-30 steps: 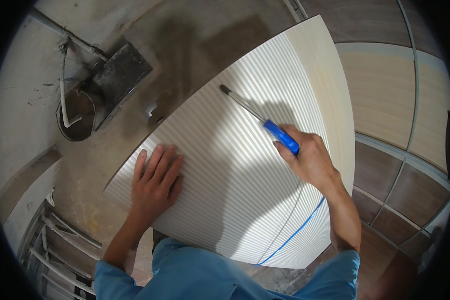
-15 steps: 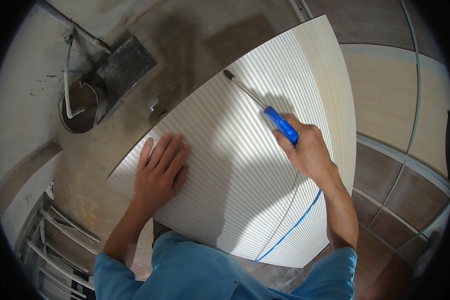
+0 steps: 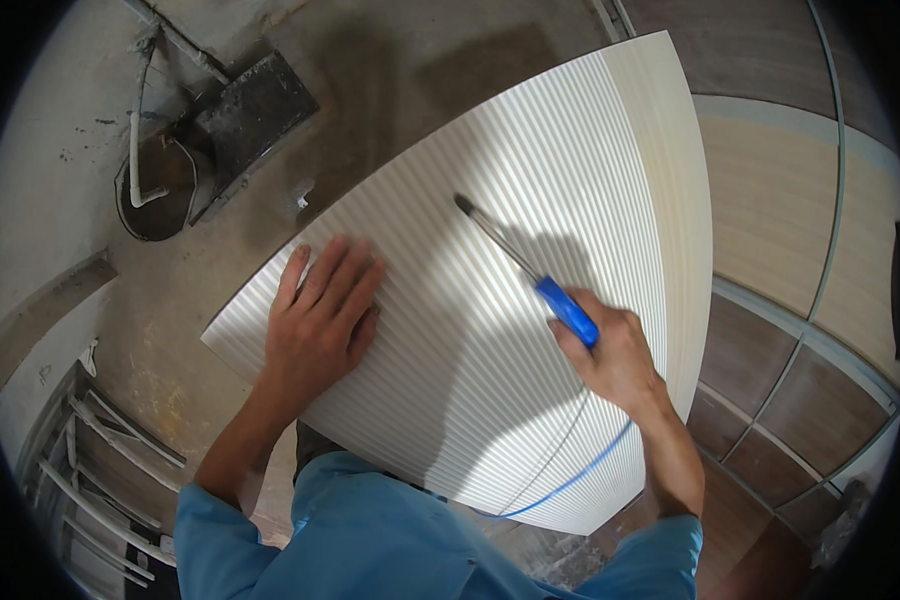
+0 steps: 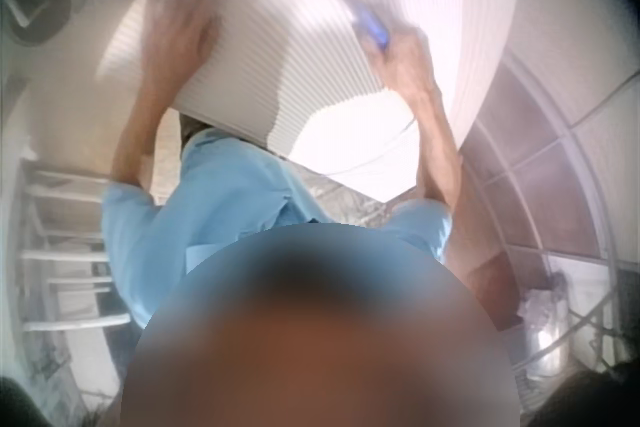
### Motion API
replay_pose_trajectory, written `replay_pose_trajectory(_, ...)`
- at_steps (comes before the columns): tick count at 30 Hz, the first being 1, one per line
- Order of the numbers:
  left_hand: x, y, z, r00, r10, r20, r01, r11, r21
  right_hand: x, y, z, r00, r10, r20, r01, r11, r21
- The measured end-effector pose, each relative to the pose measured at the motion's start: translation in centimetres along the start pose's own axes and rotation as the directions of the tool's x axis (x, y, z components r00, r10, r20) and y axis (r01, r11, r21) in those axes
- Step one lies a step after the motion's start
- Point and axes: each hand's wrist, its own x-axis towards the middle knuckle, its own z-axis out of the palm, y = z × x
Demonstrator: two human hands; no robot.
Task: The person uses a blue-handled tool to scrape or clean a large white ribbed panel, then switches to a spray gun to apply a coating across the surface. The person moves around the panel to cover different areas.
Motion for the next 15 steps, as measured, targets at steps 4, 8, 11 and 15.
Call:
replay_pose_trajectory(4,-0.1,-0.4,-0.1,1.0,0.009,0.002,-0.009,1.0,-0.022,1.7,-1.0,0.2,0.991,-0.113,-0.074,0.115,0.993,0.024)
replay_pose_trajectory(8,-0.3,-0.4,0.1,1.0,-0.014,0.013,0.014,1.0,-0.015,-0.5,-1.0,-0.1,0.997,-0.06,-0.039,0.059,0.998,-0.032)
replay_pose_trajectory(11,-0.3,-0.2,0.3,1.0,-0.025,-0.003,0.025,1.0,-0.006,-0.8,-1.2,-0.1,1.0,0.027,-0.013,-0.028,0.995,-0.095)
replay_pose_trajectory(15,-0.1,-0.1,0.3,1.0,-0.007,-0.01,0.007,1.0,-0.005,0.3,-1.8,-0.9,0.975,-0.193,-0.112,0.194,0.981,-0.002)
